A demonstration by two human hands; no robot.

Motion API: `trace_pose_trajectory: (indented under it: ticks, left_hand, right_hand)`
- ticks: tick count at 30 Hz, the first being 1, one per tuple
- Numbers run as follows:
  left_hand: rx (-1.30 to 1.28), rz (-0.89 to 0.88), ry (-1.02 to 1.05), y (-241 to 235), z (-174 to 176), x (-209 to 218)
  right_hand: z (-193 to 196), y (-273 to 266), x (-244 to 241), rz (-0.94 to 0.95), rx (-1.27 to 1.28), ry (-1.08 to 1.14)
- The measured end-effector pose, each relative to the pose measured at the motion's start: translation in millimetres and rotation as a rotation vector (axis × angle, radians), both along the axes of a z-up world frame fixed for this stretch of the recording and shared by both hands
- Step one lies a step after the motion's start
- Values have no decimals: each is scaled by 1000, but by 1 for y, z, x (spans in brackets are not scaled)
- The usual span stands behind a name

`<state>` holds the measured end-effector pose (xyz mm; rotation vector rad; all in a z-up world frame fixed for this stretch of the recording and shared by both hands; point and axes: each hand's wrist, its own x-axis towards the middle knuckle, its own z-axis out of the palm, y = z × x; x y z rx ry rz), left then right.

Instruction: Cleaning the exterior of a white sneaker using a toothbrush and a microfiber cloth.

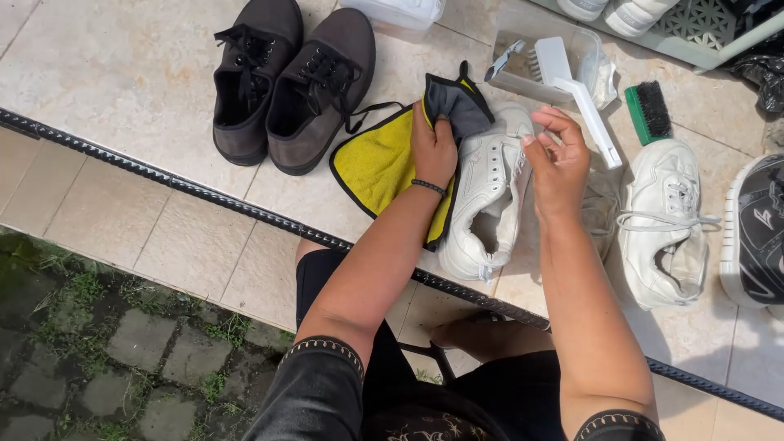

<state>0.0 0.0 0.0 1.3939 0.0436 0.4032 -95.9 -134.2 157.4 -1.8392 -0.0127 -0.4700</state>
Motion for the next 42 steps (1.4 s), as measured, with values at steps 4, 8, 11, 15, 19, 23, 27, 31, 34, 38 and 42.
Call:
trace_pose_trajectory:
  ticks: [4, 8, 11, 15, 19, 23, 27, 31, 34, 38, 42]
  left_hand:
    - [18, -31, -27, -6, -25, 10]
    - [-4, -37, -60, -2, -11, 11]
    - [-14, -42, -64, 4, 10, 0]
    - [-46, -53, -72, 12, 39, -14]
    - [-22, -60, -125, 17, 59, -20]
    - [32, -76, -108, 17, 69, -24]
    - [61, -98, -29, 25, 95, -40]
    - [33, -148, -125, 22, 85, -33]
    - [149, -173, -147, 20, 76, -31]
    - [182, -191, -100, 19, 77, -31]
    - [225, -195, -172, 18, 75, -29]
  right_hand:
    - [-21, -11, 85, 37, -193, -3]
    - [-52, -21, 142, 96, -382, 120]
    - [-61, -18, 150, 113, -347, 163]
    - [-52, -9, 134, -40, -89, 78]
    - [-39, -11, 110, -163, -5, -31]
    - [-43, -14, 100, -149, 58, -21]
    - [-32, -13, 88, -170, 139, 7]
    - [-41, -26, 71, -189, 209, -27]
    - [-52, -27, 52, -168, 292, 9]
    - [-58, -27, 31, -183, 301, -86]
    - [-75, -37, 25, -209, 282, -83]
